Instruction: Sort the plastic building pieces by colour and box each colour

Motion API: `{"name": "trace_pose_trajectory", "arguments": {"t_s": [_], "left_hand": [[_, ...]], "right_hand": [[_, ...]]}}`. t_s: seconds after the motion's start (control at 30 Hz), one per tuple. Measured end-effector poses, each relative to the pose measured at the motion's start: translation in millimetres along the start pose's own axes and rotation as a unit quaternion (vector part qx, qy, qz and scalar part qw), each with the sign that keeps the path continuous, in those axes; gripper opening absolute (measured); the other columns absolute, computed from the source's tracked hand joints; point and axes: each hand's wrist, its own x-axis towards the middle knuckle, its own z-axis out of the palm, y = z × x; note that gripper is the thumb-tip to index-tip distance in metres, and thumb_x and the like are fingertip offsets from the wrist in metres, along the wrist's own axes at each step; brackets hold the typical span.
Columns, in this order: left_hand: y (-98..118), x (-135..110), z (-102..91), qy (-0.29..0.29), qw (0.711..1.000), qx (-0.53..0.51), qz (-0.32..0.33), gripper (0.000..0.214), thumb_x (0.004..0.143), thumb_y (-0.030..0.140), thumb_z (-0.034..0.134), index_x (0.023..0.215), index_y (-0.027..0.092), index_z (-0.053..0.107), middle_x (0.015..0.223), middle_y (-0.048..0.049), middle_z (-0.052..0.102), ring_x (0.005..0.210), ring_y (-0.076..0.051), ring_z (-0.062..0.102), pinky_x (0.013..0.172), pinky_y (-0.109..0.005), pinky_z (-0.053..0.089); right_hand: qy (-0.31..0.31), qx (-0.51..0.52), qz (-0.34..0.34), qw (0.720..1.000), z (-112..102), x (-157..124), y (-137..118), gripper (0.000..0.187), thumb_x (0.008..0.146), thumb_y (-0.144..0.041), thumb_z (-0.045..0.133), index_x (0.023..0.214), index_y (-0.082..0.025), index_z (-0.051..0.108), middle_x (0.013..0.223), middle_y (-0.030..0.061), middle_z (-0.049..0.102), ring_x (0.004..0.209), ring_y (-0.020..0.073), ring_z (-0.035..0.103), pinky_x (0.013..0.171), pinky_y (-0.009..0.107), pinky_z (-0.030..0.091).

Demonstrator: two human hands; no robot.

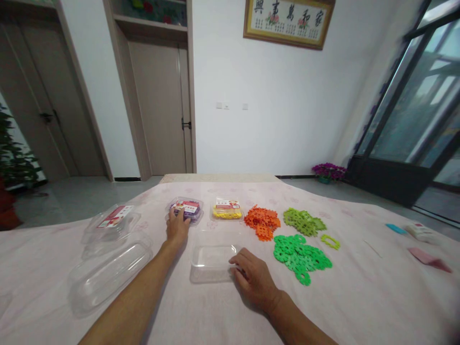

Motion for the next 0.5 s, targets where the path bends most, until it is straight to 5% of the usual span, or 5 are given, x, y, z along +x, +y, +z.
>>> {"name": "trace_pose_trajectory", "arguments": {"t_s": [0.2, 0.37, 0.5], "left_hand": [[1.1, 12.2, 6.1, -0.034, 0.996, -0.071, 0.048, 0.044, 0.082, 0.023, 0.057, 0.125, 0.015, 0.062, 0.145, -0.0174, 0.048, 0.14, -0.031, 0.038, 0.117, -0.044, 0.028], [2.6, 10.9, -10.1, -0.066, 0.984, -0.153, 0.064, 0.043, 0.078, 0.026, 0.06, 0.12, 0.017, 0.066, 0.131, -0.0152, 0.061, 0.127, -0.031, 0.053, 0.111, -0.045, 0.038], [7.3, -12.9, -27.6, -0.082, 0.967, -0.237, 0.039, 0.04, 0.078, 0.037, 0.062, 0.114, 0.02, 0.069, 0.128, -0.014, 0.063, 0.123, -0.029, 0.055, 0.108, -0.043, 0.041]], "right_hand": [[0.049, 0.045, -0.015, 0.998, -0.2, 1.9, 4.4, 0.027, 0.083, -0.008, 0.054, 0.105, -0.023, 0.061, 0.103, 0.0061, 0.061, 0.091, 0.0182, 0.061, 0.08, 0.03, 0.049], [0.064, 0.055, -0.022, 0.996, -1.7, 4.8, 5.4, 0.018, 0.086, -0.01, 0.052, 0.095, -0.022, 0.062, 0.095, 0.0052, 0.061, 0.087, 0.0177, 0.06, 0.079, 0.03, 0.048], [0.077, 0.059, -0.03, 0.995, -2.4, 4.5, 5.0, 0.014, 0.087, -0.011, 0.053, 0.092, -0.021, 0.062, 0.091, 0.0052, 0.061, 0.085, 0.0175, 0.059, 0.077, 0.03, 0.048]]}}
